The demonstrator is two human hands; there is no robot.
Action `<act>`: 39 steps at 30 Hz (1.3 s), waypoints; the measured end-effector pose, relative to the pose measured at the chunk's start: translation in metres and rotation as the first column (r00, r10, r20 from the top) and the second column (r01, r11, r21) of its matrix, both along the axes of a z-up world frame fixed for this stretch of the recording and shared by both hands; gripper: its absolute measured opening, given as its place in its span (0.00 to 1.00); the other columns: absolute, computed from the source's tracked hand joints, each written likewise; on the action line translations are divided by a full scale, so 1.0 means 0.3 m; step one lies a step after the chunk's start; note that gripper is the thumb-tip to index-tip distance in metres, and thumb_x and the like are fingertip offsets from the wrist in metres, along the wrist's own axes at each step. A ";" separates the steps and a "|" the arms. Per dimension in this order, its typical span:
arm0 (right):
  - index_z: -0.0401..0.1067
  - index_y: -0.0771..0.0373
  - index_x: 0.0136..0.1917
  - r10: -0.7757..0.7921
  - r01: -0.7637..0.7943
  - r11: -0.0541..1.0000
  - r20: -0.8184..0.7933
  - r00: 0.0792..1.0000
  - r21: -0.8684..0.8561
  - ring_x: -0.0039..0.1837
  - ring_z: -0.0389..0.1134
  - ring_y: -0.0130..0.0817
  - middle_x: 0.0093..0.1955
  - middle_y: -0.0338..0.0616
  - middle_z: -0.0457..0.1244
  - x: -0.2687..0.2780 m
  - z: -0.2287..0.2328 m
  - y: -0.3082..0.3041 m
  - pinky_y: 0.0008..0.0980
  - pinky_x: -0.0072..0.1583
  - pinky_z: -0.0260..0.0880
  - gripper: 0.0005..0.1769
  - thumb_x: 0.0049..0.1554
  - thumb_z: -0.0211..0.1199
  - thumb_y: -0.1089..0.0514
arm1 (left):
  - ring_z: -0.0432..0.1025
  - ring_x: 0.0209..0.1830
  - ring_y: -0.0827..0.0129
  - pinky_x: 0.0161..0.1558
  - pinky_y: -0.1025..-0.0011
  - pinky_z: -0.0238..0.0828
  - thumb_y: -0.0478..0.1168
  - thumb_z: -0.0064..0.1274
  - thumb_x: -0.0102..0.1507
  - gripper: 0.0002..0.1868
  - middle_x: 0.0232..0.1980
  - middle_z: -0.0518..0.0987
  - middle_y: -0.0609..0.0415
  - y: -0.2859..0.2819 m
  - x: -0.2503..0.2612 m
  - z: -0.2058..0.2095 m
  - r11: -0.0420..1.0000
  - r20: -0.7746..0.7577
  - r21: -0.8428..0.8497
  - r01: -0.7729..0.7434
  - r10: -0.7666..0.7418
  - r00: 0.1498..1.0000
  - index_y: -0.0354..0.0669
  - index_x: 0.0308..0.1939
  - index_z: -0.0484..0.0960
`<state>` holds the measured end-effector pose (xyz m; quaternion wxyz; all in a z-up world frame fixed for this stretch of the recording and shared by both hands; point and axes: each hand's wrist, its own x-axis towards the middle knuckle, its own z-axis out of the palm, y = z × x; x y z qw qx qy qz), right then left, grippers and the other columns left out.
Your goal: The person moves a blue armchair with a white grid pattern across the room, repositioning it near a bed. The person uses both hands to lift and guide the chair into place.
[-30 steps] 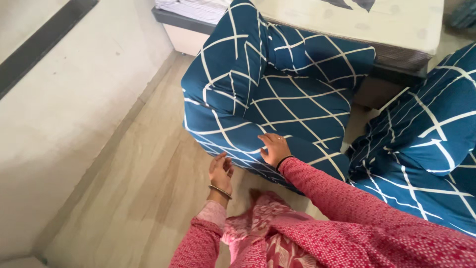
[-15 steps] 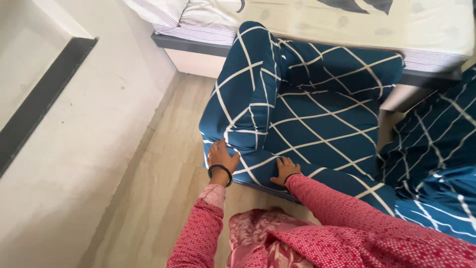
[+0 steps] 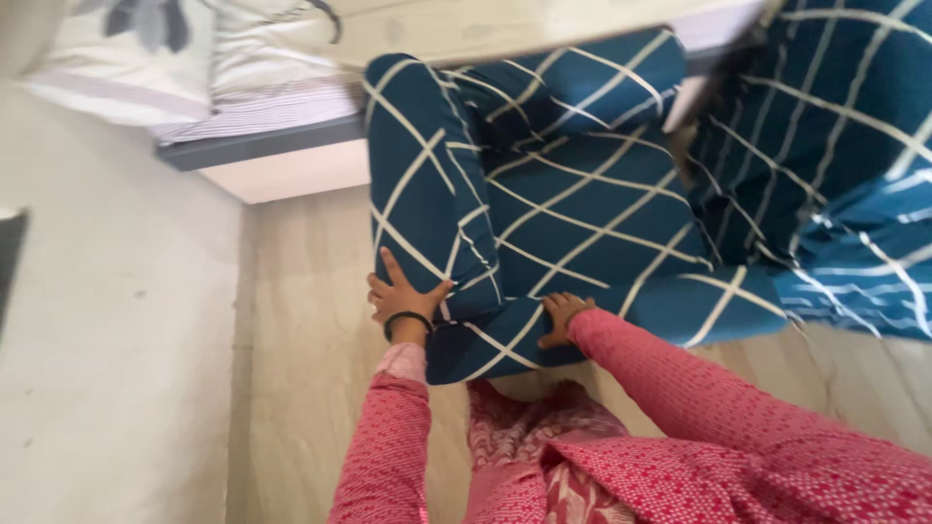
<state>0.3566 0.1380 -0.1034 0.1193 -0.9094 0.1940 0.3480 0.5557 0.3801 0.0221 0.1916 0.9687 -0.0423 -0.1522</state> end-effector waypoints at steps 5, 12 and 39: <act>0.49 0.52 0.82 -0.119 0.118 0.993 -0.079 0.990 -0.025 0.85 0.39 0.46 0.85 0.42 0.43 0.093 0.055 0.068 0.71 0.77 0.36 0.71 0.37 0.68 0.16 | 0.58 0.72 0.34 0.61 0.40 0.65 0.70 0.74 0.39 0.77 0.77 0.51 0.36 0.016 0.024 0.097 0.998 -0.078 0.038 0.050 -0.047 0.996 0.76 0.80 0.34; 0.59 0.52 0.78 -0.205 0.203 0.979 -0.052 0.977 -0.026 0.83 0.47 0.42 0.81 0.41 0.53 0.119 0.080 0.104 0.69 0.79 0.31 0.71 0.32 0.66 0.12 | 0.61 0.69 0.35 0.58 0.41 0.68 0.70 0.72 0.41 0.74 0.74 0.54 0.35 0.020 0.011 0.080 0.996 0.019 0.051 0.067 -0.068 0.998 0.74 0.80 0.36; 0.56 0.57 0.79 -0.085 0.082 0.995 -0.065 0.994 -0.047 0.84 0.46 0.46 0.80 0.45 0.52 0.010 0.194 0.197 0.62 0.80 0.35 0.72 0.35 0.66 0.13 | 0.62 0.68 0.38 0.60 0.43 0.67 0.67 0.70 0.46 0.69 0.73 0.55 0.35 0.105 -0.087 -0.008 0.996 0.068 0.073 0.056 -0.061 0.996 0.79 0.80 0.38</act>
